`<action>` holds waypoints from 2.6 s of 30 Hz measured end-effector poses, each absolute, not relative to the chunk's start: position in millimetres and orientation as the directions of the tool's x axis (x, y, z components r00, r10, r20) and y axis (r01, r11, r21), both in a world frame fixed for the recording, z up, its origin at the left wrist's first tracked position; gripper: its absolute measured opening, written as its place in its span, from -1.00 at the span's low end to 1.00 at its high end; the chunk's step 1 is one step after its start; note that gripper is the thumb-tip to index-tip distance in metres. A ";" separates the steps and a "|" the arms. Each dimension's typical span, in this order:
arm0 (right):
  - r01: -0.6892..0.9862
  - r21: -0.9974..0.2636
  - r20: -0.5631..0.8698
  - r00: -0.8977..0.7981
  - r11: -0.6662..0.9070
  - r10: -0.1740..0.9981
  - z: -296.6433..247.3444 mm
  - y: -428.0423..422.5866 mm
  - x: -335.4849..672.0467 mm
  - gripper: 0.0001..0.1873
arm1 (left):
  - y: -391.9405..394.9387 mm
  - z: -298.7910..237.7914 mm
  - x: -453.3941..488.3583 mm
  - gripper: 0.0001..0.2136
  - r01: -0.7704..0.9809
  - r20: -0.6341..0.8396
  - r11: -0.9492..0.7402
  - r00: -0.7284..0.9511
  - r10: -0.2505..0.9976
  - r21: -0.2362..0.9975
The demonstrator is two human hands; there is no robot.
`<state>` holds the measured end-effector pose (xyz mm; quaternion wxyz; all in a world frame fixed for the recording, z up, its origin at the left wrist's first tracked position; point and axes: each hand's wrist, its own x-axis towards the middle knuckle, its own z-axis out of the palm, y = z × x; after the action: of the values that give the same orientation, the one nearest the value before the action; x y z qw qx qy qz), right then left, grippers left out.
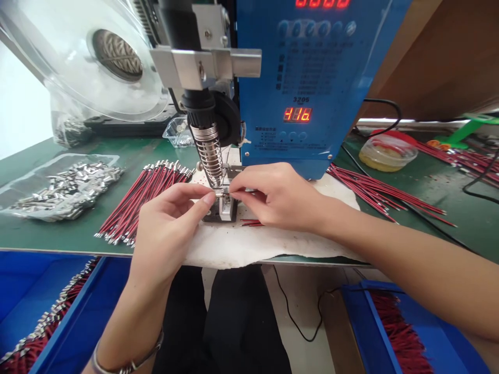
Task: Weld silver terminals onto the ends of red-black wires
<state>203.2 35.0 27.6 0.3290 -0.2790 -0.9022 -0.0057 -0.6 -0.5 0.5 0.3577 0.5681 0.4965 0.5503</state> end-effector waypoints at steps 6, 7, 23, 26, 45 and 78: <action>0.497 -0.194 0.597 -0.624 0.846 0.504 26.6 34.2 202.7 -0.86 | -0.6 -0.8 -2.1 -0.93 0.179 0.268 -0.249 -0.088 0.959 0.952; 0.494 -0.196 0.598 -0.624 0.847 0.503 26.6 33.9 202.6 -0.86 | -0.4 -0.9 -2.1 -0.93 0.182 0.269 -0.250 -0.087 0.959 0.951; 0.495 -0.172 0.578 -0.649 0.851 0.495 28.4 37.9 203.0 -0.88 | -0.1 -1.9 -2.1 -0.91 0.171 0.260 -0.239 -0.106 0.960 0.956; 0.498 -0.165 0.574 -0.654 0.852 0.493 28.7 37.9 203.2 -0.88 | -0.2 -2.3 -1.6 -0.91 0.180 0.260 -0.239 -0.107 0.960 0.954; 0.482 -0.134 0.592 -0.662 0.866 0.460 27.5 37.9 203.8 -0.88 | 0.2 -1.9 -1.0 -0.90 0.142 0.259 -0.243 -0.108 0.960 0.960; 0.485 -0.175 0.566 -0.662 0.857 0.491 29.7 36.8 204.2 -0.83 | -2.7 0.0 -1.4 -0.83 0.125 0.210 -0.197 -0.097 0.973 0.972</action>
<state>204.2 36.8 29.7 0.3117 -0.2676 -0.9117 0.0045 -1.4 -2.7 0.0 0.3884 0.5482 0.5007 0.5458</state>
